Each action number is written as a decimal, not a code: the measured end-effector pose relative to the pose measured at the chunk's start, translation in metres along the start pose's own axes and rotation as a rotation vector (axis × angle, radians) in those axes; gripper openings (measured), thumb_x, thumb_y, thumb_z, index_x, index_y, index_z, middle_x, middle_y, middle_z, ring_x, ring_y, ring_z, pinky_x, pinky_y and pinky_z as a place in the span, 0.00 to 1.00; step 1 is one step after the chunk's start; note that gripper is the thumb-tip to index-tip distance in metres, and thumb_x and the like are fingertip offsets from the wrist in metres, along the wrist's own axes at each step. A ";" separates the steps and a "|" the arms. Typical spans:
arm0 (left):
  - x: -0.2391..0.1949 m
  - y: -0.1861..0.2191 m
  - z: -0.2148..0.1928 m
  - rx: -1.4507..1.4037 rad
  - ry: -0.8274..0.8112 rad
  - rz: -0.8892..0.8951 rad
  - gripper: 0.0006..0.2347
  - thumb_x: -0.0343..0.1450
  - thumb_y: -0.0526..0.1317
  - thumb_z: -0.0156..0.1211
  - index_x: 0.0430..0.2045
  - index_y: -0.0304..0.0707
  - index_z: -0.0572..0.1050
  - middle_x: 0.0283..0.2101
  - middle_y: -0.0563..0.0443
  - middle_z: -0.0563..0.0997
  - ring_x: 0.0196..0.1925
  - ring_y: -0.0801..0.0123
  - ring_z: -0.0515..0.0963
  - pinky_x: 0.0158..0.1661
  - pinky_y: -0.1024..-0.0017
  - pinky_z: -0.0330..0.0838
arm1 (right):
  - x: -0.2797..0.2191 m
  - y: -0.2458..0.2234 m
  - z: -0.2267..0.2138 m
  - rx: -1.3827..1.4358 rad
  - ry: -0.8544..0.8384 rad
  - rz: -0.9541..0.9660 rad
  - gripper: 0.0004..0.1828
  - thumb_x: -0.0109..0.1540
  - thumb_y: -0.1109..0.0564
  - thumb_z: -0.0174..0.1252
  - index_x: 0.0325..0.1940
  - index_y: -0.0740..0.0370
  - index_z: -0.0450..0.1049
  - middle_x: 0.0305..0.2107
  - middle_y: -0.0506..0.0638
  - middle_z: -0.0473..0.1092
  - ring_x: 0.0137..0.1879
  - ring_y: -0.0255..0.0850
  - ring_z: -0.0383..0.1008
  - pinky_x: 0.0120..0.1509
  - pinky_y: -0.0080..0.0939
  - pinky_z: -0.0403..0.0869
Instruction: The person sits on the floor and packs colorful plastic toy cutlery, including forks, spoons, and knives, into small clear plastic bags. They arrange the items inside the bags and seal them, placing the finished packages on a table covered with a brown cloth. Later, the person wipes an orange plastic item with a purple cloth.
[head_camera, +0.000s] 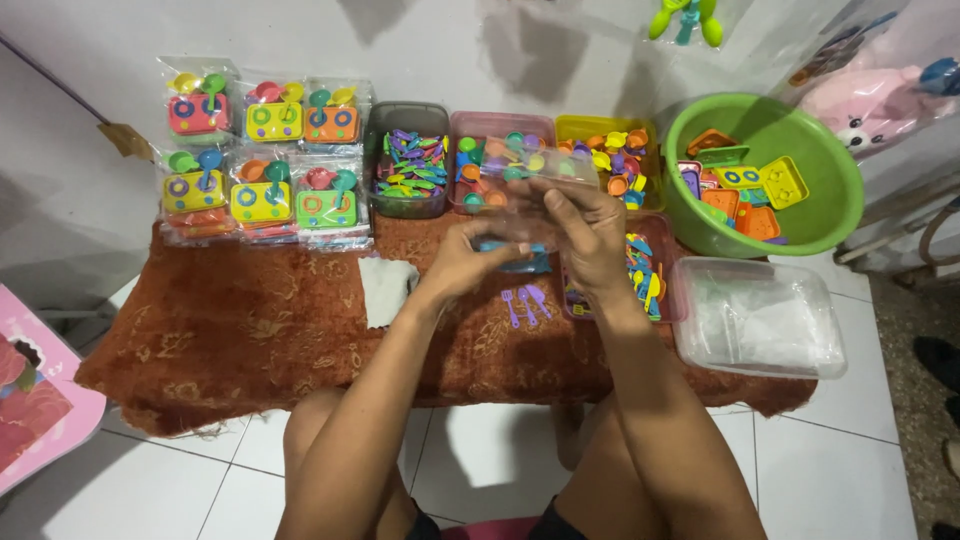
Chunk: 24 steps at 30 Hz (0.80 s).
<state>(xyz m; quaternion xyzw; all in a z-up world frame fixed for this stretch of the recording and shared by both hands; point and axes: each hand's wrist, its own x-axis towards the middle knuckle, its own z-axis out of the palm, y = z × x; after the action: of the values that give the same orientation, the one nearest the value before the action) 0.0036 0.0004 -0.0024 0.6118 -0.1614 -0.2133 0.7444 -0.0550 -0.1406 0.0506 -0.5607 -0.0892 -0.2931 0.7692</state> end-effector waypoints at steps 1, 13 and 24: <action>-0.005 0.005 0.002 0.000 0.001 -0.002 0.12 0.57 0.37 0.79 0.31 0.40 0.85 0.31 0.51 0.83 0.31 0.77 0.79 0.32 0.78 0.76 | -0.001 -0.002 0.001 0.000 0.001 0.002 0.12 0.66 0.62 0.58 0.50 0.75 0.77 0.41 0.69 0.78 0.50 0.54 0.81 0.57 0.52 0.81; -0.004 -0.004 -0.004 0.043 -0.105 0.034 0.14 0.60 0.31 0.74 0.38 0.33 0.83 0.31 0.51 0.83 0.32 0.77 0.80 0.33 0.83 0.76 | 0.001 -0.004 0.000 -0.100 0.021 0.006 0.10 0.65 0.61 0.61 0.47 0.72 0.79 0.39 0.62 0.79 0.50 0.44 0.79 0.57 0.46 0.79; -0.005 0.019 -0.026 -0.294 -0.029 0.139 0.13 0.71 0.41 0.67 0.47 0.34 0.78 0.44 0.39 0.84 0.46 0.59 0.85 0.48 0.60 0.81 | -0.005 0.004 -0.013 -0.332 -0.218 0.304 0.11 0.62 0.61 0.66 0.46 0.68 0.81 0.35 0.54 0.78 0.43 0.37 0.76 0.51 0.39 0.78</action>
<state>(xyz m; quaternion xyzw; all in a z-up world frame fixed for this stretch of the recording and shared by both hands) 0.0150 0.0277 0.0115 0.4805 -0.1815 -0.1914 0.8364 -0.0588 -0.1504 0.0402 -0.7146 -0.0369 -0.1224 0.6878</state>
